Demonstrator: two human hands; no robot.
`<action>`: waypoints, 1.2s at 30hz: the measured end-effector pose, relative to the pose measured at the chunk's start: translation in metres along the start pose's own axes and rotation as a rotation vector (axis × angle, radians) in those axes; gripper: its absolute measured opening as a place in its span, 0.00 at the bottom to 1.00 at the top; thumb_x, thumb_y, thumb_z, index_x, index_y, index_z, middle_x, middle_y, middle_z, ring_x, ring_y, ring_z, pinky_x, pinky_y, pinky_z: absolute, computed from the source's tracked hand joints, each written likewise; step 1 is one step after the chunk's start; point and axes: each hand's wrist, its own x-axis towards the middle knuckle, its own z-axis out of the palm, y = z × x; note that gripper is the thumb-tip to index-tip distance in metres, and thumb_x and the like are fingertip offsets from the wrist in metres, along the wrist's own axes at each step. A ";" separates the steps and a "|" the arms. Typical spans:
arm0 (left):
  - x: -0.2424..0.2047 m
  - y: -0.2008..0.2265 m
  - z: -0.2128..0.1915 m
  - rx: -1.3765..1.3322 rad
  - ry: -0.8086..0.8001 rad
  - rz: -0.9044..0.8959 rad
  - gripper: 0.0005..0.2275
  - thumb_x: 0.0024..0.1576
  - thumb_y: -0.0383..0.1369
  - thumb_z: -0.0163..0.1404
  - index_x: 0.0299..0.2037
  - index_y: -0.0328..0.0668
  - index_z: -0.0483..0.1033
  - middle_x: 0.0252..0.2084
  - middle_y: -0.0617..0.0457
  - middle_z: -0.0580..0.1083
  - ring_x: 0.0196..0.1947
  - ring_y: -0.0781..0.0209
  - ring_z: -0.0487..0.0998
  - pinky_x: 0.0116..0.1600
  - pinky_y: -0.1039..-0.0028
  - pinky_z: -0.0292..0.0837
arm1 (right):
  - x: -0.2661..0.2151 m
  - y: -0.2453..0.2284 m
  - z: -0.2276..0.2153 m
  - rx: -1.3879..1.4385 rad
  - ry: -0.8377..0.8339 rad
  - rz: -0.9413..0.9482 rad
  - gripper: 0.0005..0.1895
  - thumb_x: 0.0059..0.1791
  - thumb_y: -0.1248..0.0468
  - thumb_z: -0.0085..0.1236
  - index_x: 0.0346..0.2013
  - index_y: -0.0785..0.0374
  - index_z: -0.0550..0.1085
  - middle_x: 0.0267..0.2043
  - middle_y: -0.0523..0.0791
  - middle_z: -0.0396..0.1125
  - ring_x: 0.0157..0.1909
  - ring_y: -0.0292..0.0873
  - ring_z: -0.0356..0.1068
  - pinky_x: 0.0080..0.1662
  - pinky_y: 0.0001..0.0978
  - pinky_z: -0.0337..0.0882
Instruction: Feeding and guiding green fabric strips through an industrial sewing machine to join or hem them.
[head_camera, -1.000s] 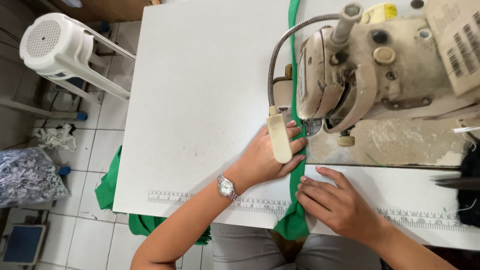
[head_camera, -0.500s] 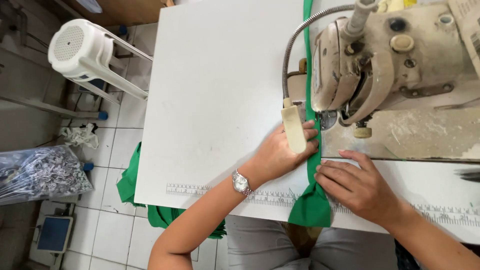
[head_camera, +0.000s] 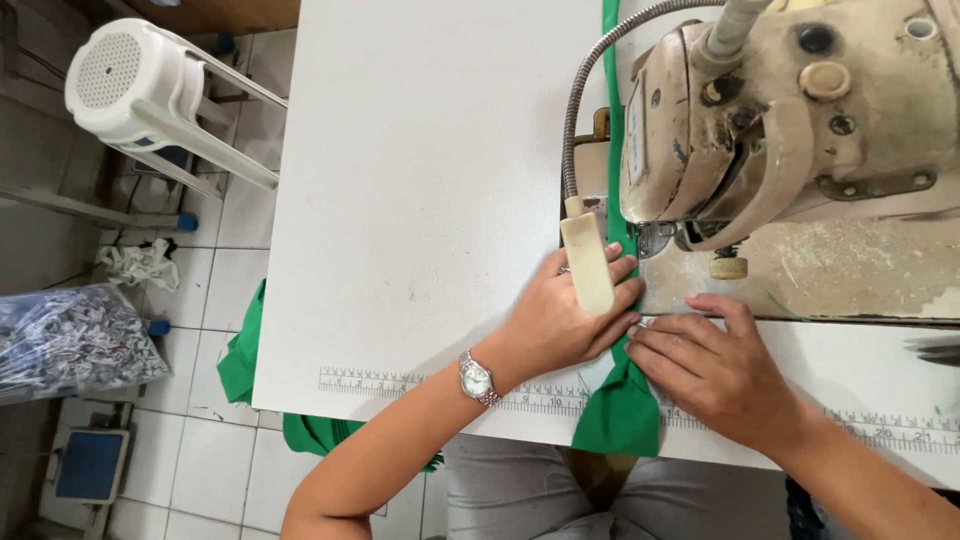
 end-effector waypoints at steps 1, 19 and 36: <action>0.001 -0.001 0.000 0.003 -0.003 0.003 0.12 0.65 0.39 0.47 0.52 0.41 0.74 0.56 0.44 0.77 0.61 0.45 0.78 0.57 0.54 0.69 | 0.000 0.001 0.001 0.006 -0.004 -0.001 0.04 0.53 0.69 0.56 0.38 0.60 0.78 0.42 0.42 0.75 0.43 0.43 0.74 0.55 0.51 0.66; -0.002 -0.031 0.052 0.043 0.262 0.154 0.09 0.68 0.36 0.41 0.39 0.51 0.75 0.40 0.53 0.72 0.54 0.52 0.79 0.53 0.62 0.71 | -0.018 0.018 0.034 -0.085 0.078 0.090 0.11 0.58 0.61 0.45 0.39 0.54 0.77 0.41 0.40 0.71 0.48 0.42 0.71 0.57 0.49 0.65; -0.005 -0.016 0.043 0.131 0.218 0.060 0.06 0.68 0.33 0.43 0.46 0.51 0.75 0.44 0.53 0.72 0.59 0.53 0.76 0.55 0.61 0.69 | -0.015 0.025 0.036 -0.059 0.094 0.131 0.06 0.54 0.62 0.53 0.39 0.52 0.79 0.37 0.38 0.73 0.42 0.38 0.70 0.57 0.45 0.64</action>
